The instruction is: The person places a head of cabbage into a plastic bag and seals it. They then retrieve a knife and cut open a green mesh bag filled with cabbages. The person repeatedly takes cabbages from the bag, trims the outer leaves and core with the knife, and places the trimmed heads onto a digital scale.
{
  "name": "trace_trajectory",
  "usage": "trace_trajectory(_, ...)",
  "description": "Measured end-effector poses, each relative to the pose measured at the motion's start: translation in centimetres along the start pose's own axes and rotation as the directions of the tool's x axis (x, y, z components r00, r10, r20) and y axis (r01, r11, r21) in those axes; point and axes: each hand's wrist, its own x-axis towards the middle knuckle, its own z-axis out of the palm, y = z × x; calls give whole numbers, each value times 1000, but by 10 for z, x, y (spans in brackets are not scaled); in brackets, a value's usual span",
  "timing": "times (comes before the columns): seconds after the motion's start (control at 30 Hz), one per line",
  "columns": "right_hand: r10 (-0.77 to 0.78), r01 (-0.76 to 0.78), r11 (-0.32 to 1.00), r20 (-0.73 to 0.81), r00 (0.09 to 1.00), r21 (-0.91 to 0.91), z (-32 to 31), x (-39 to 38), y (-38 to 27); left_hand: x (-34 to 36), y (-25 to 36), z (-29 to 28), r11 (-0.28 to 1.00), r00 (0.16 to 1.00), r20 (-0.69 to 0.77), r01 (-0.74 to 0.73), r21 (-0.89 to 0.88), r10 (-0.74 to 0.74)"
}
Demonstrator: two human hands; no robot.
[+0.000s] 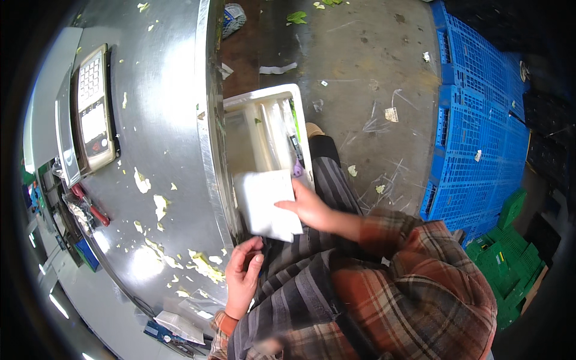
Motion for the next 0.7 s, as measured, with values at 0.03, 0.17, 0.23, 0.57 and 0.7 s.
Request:
trace_trajectory(0.03,37,-37,999,44,998,-1,8,-21,-10,8,3,3,994,999,18,-50,94,48)
trace_trajectory(0.17,224,-186,972,322,920,-142,30,-51,-18,21,2,23,978,987,157,-6,-209,40)
trace_trajectory(0.23,-51,139,971,397,916,-195,36,-54,-4,14,-6,22,976,989,142,78,-203,-49)
trace_trajectory(0.57,129,57,923,445,886,-381,39,-56,-52,0,-9,1,920,993,-121,-52,-389,4)
trace_trajectory(0.7,-15,21,997,87,996,-71,24,-50,-74,8,-20,-18,861,934,-357,-205,-465,30)
